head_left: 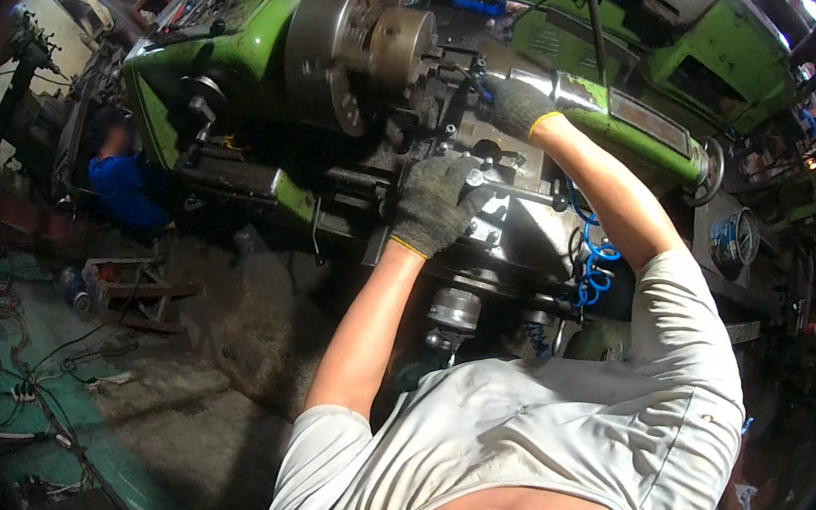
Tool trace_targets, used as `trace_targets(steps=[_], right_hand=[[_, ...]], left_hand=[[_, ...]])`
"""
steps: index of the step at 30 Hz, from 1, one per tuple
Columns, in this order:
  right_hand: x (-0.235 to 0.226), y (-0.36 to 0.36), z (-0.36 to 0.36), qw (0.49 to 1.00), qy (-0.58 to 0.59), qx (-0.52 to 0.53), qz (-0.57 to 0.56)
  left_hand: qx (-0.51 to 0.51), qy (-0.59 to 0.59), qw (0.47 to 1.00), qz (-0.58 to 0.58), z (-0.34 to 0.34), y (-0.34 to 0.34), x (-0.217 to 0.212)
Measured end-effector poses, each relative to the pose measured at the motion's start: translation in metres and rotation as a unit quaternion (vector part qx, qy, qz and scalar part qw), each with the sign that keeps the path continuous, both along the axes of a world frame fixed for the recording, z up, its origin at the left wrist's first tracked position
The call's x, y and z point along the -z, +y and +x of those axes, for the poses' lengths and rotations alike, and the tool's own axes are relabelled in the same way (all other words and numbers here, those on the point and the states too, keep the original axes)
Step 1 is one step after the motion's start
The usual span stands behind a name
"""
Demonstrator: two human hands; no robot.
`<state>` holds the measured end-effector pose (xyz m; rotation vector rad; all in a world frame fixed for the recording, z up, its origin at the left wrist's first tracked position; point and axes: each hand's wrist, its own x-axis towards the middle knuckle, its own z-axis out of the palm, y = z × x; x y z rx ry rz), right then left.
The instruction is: The person operates a green metal lathe in a workshop, using a caliper to measure a rotating cylindrical workpiece. They adjust the tool post and machine controls while monitoring the machining process.
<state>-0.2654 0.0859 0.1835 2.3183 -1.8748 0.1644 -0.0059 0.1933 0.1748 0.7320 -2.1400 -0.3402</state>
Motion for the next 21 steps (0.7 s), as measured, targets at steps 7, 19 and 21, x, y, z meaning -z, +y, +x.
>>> trace_targets(steps=[7, 19, 21], right_hand=[[-0.035, 0.024, 0.026, 0.998, -0.041, 0.026, 0.036], [-0.031, 0.030, 0.024, 0.997, -0.070, 0.042, 0.008], [-0.024, 0.019, 0.020, 0.997, -0.070, 0.034, 0.025]], left_hand=[[0.003, 0.000, 1.000, -0.016, 0.002, -0.002, 0.003], [-0.004, 0.007, 1.000, -0.007, 0.001, 0.000, 0.003], [0.006, 0.019, 1.000, -0.001, 0.002, -0.002, 0.004]])
